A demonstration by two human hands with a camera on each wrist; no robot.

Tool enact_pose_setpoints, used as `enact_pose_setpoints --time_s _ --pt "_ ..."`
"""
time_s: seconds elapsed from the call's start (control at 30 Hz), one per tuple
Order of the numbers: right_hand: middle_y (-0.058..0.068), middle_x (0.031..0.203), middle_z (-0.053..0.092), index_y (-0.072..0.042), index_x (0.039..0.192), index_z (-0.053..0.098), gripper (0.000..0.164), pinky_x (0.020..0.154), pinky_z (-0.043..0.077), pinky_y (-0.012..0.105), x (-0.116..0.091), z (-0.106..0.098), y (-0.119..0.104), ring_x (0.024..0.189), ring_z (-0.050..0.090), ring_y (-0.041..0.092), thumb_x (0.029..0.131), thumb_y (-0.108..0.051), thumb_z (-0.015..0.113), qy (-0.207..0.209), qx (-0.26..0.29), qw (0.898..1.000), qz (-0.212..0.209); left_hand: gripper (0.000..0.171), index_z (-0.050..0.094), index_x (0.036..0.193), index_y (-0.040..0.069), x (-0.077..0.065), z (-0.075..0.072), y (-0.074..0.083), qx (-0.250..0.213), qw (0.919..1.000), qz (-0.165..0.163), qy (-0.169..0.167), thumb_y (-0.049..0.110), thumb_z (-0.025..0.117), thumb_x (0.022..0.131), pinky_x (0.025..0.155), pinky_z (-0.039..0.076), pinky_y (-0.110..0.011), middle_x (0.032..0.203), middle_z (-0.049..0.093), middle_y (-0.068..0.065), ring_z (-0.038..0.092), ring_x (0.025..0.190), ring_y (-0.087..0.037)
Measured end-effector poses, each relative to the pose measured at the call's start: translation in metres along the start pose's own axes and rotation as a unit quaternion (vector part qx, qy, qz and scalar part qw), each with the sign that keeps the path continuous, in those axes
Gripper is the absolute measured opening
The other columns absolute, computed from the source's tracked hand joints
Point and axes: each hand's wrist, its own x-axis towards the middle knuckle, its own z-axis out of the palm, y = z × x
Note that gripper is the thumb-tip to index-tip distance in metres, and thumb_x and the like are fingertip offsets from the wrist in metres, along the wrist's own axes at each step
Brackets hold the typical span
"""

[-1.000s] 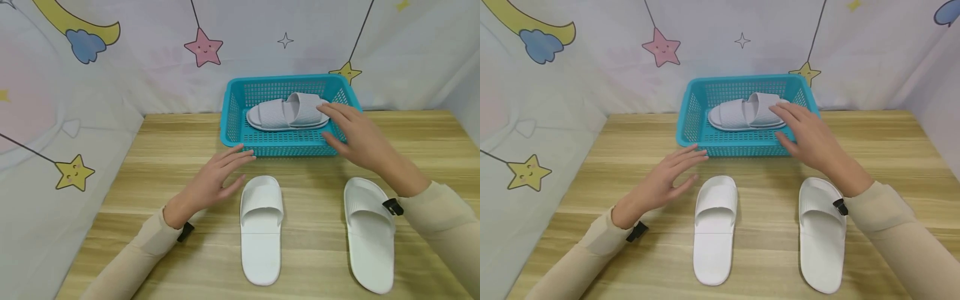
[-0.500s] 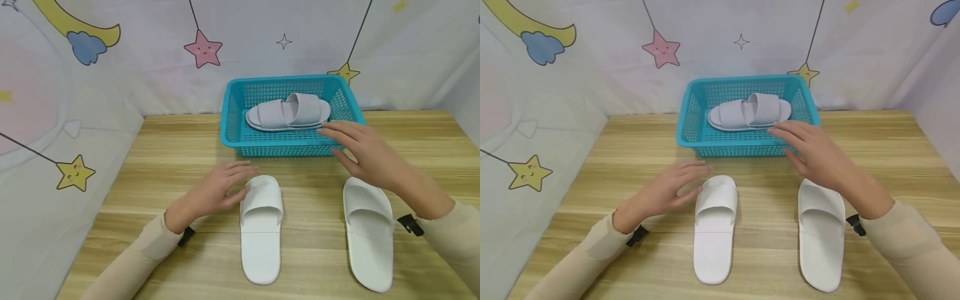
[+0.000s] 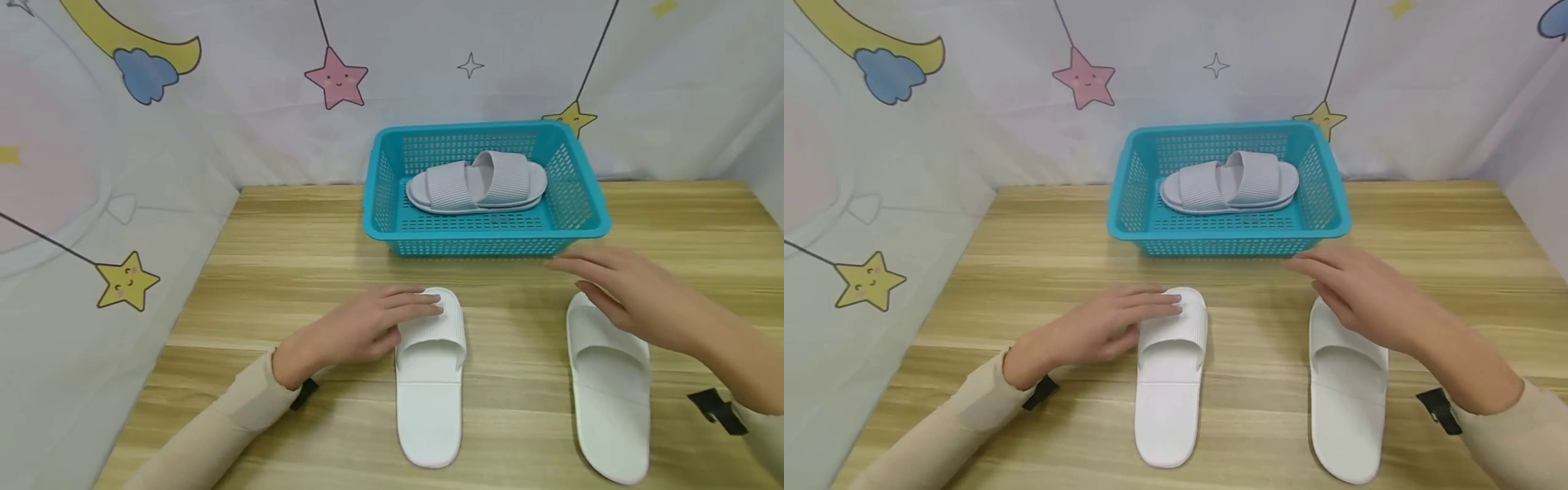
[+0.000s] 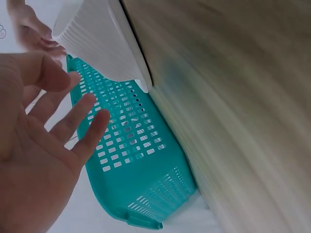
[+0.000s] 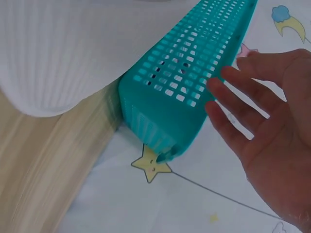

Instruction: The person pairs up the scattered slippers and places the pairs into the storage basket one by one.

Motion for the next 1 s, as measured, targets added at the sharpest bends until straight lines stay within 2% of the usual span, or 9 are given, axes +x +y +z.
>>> enact_pose_setpoints --time_s 0.1,0.13,0.23,0.4,0.47,0.6,0.73,0.9,1.0 --pt "0.0 0.132 0.07 -0.016 0.139 0.067 0.063 0.09 0.054 0.044 -0.015 -0.002 -0.002 0.116 0.069 0.027 0.083 0.011 0.077 -0.025 -0.013 0.999 0.018 0.065 0.057 0.152 0.01 -0.001 0.0 0.003 -0.021 0.9995 0.01 -0.019 -0.009 0.054 0.09 0.122 0.04 -0.046 0.159 0.055 -0.007 0.048 0.149 -0.033" --pt "0.0 0.133 0.07 -0.017 0.139 0.067 0.064 0.089 0.056 0.047 -0.02 -0.002 -0.002 0.115 0.07 0.027 0.082 0.011 0.078 -0.032 -0.018 0.999 0.023 0.066 0.056 0.154 0.01 -0.002 0.0 0.004 -0.023 0.9994 0.01 -0.024 -0.009 0.053 0.09 0.122 0.04 -0.046 0.16 0.054 -0.008 0.047 0.15 -0.033" --pt "-0.003 0.134 0.069 -0.021 0.14 0.066 0.071 0.089 0.056 0.043 -0.033 -0.001 -0.004 0.116 0.07 0.025 0.078 0.01 0.082 -0.039 -0.03 0.998 0.028 0.069 0.053 0.156 0.012 -0.006 0.0 0.005 -0.018 0.9993 0.004 -0.034 -0.01 0.054 0.092 0.119 0.043 -0.05 0.162 0.051 -0.009 0.045 0.152 -0.034" --pt "0.003 0.138 0.067 -0.022 0.144 0.064 0.082 0.088 0.057 0.048 -0.051 0.002 -0.004 0.116 0.07 0.03 0.071 0.009 0.087 -0.051 -0.04 0.997 0.037 0.073 0.049 0.16 0.016 -0.006 -0.001 0.005 0.002 0.9987 -0.009 -0.049 -0.01 0.057 0.093 0.114 0.047 -0.053 0.166 0.046 -0.008 0.041 0.154 -0.032" --pt "0.007 0.141 0.066 -0.021 0.144 0.063 0.082 0.086 0.059 0.055 -0.056 0.003 -0.004 0.117 0.07 0.034 0.072 0.008 0.088 -0.065 -0.04 0.996 0.045 0.075 0.048 0.161 0.017 -0.005 -0.002 0.004 0.012 0.9981 -0.01 -0.059 -0.01 0.059 0.092 0.115 0.047 -0.052 0.167 0.044 -0.008 0.039 0.156 -0.032" --pt "0.009 0.143 0.064 -0.022 0.144 0.063 0.08 0.085 0.059 0.056 -0.066 0.006 -0.004 0.117 0.07 0.036 0.074 0.007 0.087 -0.079 -0.044 0.994 0.054 0.08 0.044 0.163 0.018 -0.003 -0.005 0.006 0.032 0.9955 -0.014 -0.088 -0.007 0.065 0.089 0.119 0.043 -0.052 0.17 0.039 -0.008 0.034 0.159 -0.032" --pt "0.008 0.144 0.064 -0.025 0.144 0.063 0.085 0.082 0.06 0.053 -0.075 0.01 -0.006 0.113 0.071 0.033 0.07 0.009 0.086 -0.074 -0.045 0.995 0.043 0.085 0.039 0.165 0.018 -0.004 -0.004 0.01 0.035 0.992 -0.027 -0.119 -0.005 0.068 0.088 0.122 0.039 -0.052 0.173 0.034 -0.01 0.029 0.16 -0.033" --pt "0.007 0.148 0.061 -0.028 0.146 0.06 0.097 0.079 0.061 0.048 -0.083 0.013 -0.007 0.114 0.07 0.033 0.063 0.016 0.086 -0.088 -0.045 0.994 0.045 0.088 0.032 0.169 0.02 -0.005 -0.004 0.014 0.021 0.9886 -0.045 -0.142 -0.006 0.066 0.091 0.123 0.037 -0.053 0.176 0.026 -0.007 0.022 0.163 -0.033" --pt "-0.002 0.16 0.051 -0.031 0.149 0.059 0.104 0.08 0.061 0.041 -0.089 0.014 -0.005 0.121 0.066 0.031 0.061 0.015 0.088 -0.096 -0.045 0.993 0.048 0.089 0.031 0.169 0.023 -0.004 -0.004 0.015 0.024 0.9873 -0.05 -0.149 -0.007 0.066 0.093 0.123 0.037 -0.053 0.176 0.025 -0.005 0.02 0.163 -0.031"
